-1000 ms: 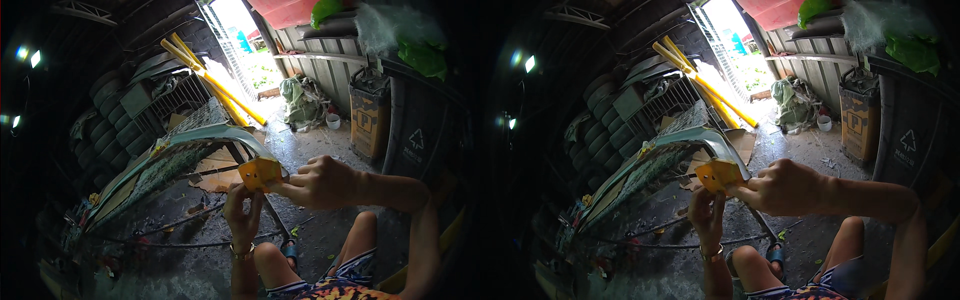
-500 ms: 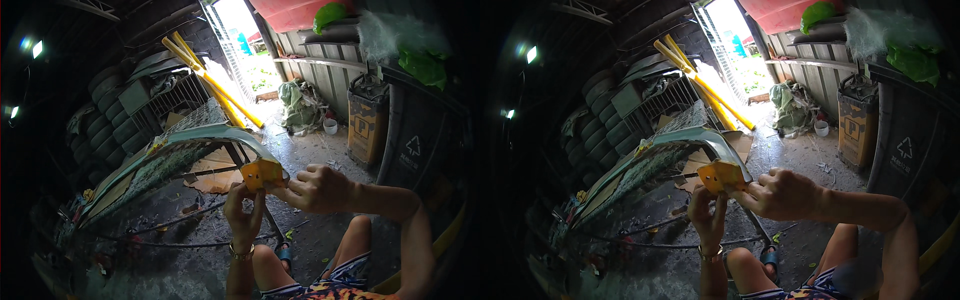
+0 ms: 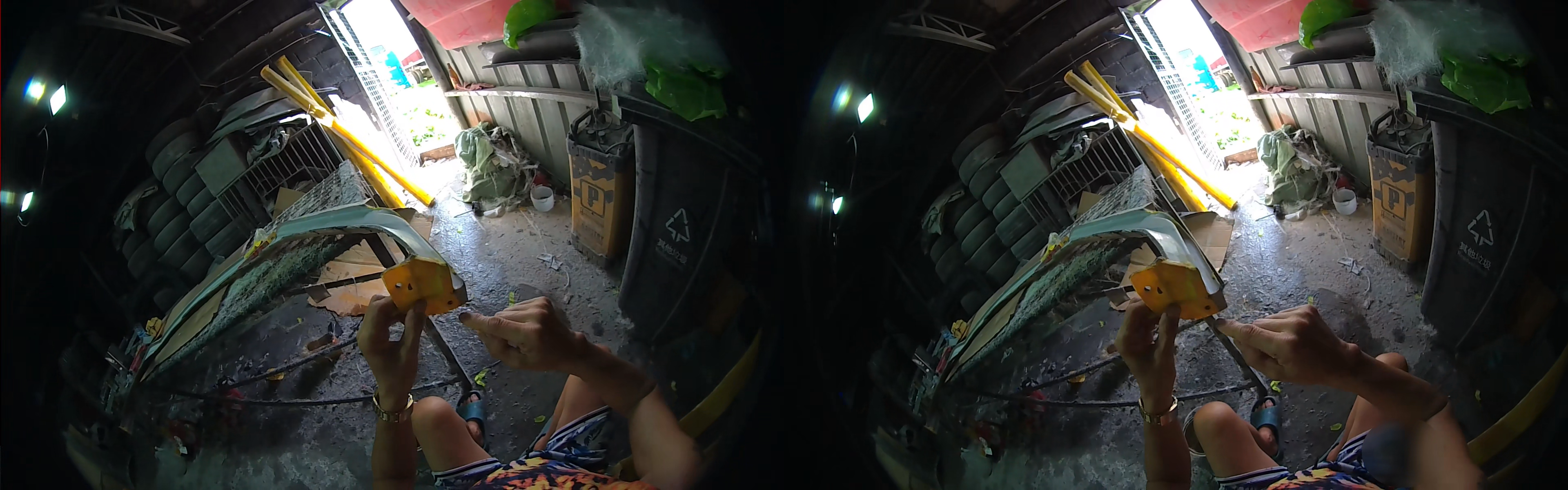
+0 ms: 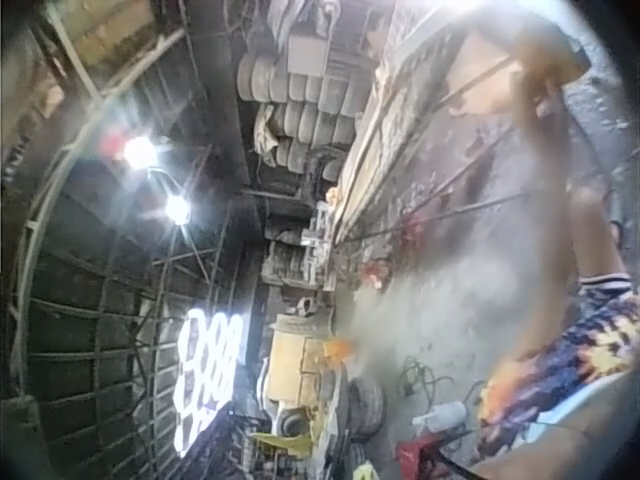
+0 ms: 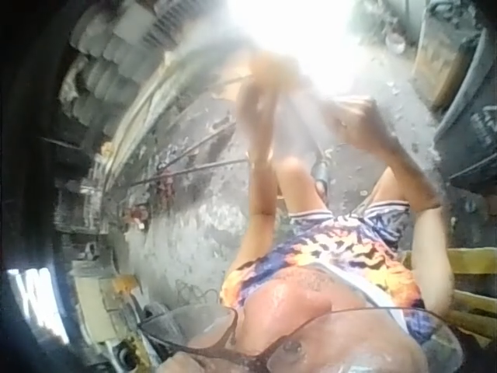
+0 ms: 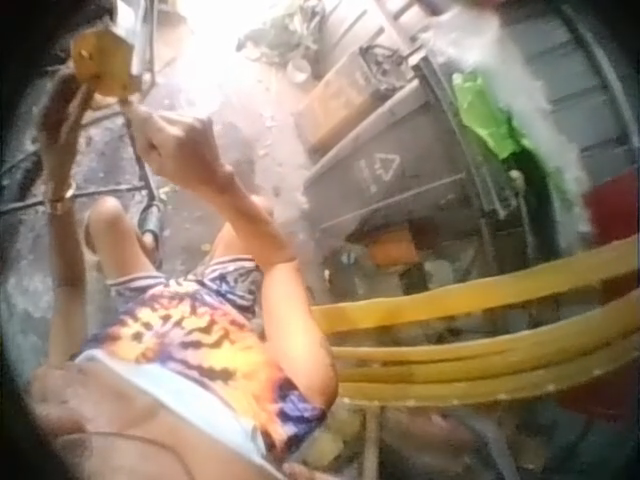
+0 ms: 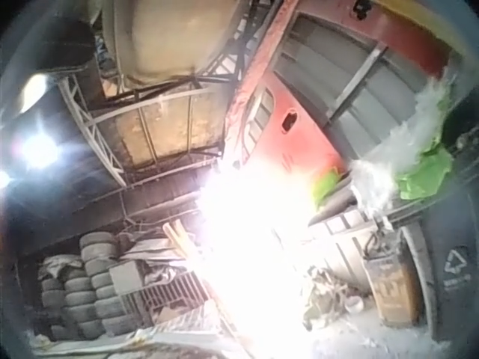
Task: Applying adhesive to a car spoiler component for repair.
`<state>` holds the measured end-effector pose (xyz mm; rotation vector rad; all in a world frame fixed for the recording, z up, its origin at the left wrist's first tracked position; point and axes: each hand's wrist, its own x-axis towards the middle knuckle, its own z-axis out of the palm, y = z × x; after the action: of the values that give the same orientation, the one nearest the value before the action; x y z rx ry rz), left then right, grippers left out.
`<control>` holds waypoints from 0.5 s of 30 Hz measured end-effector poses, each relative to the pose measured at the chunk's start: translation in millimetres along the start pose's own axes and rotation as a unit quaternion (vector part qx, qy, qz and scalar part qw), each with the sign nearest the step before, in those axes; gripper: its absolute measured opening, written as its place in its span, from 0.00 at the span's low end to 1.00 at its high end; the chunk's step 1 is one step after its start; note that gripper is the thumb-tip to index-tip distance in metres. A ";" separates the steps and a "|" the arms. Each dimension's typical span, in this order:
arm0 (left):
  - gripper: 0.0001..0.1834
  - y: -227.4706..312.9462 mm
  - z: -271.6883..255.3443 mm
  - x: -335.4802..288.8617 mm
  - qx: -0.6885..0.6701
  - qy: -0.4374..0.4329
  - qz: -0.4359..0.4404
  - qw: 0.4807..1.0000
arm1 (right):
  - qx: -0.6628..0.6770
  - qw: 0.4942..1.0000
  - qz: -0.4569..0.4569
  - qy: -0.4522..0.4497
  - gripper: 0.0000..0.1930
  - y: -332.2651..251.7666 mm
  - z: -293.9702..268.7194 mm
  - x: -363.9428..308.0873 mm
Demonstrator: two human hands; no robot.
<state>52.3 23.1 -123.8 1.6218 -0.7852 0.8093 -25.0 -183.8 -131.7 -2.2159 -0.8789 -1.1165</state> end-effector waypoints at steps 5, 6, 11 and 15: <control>0.08 -3.4 -2.7 -1.0 -0.118 -0.018 -0.065 0.991 | 0.054 0.998 0.020 0.000 0.26 -4.7 -2.0 3.5; 0.08 -3.1 -3.9 0.0 -0.118 -0.018 -0.065 0.991 | 0.054 0.998 0.019 0.000 0.26 -4.1 -1.2 6.6; 0.07 -5.2 -7.3 -1.0 -0.077 -0.031 -0.048 0.995 | 0.056 0.997 -0.012 -0.048 0.27 6.1 2.0 32.4; 0.07 -2.9 -1.8 1.8 -0.090 -0.034 -0.041 0.995 | 0.060 0.994 0.024 -0.091 0.26 7.0 -3.4 38.3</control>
<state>55.5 25.2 -123.5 1.5169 -0.8117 0.6104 -4.1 -178.5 -99.0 -2.2525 -0.9363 -0.8270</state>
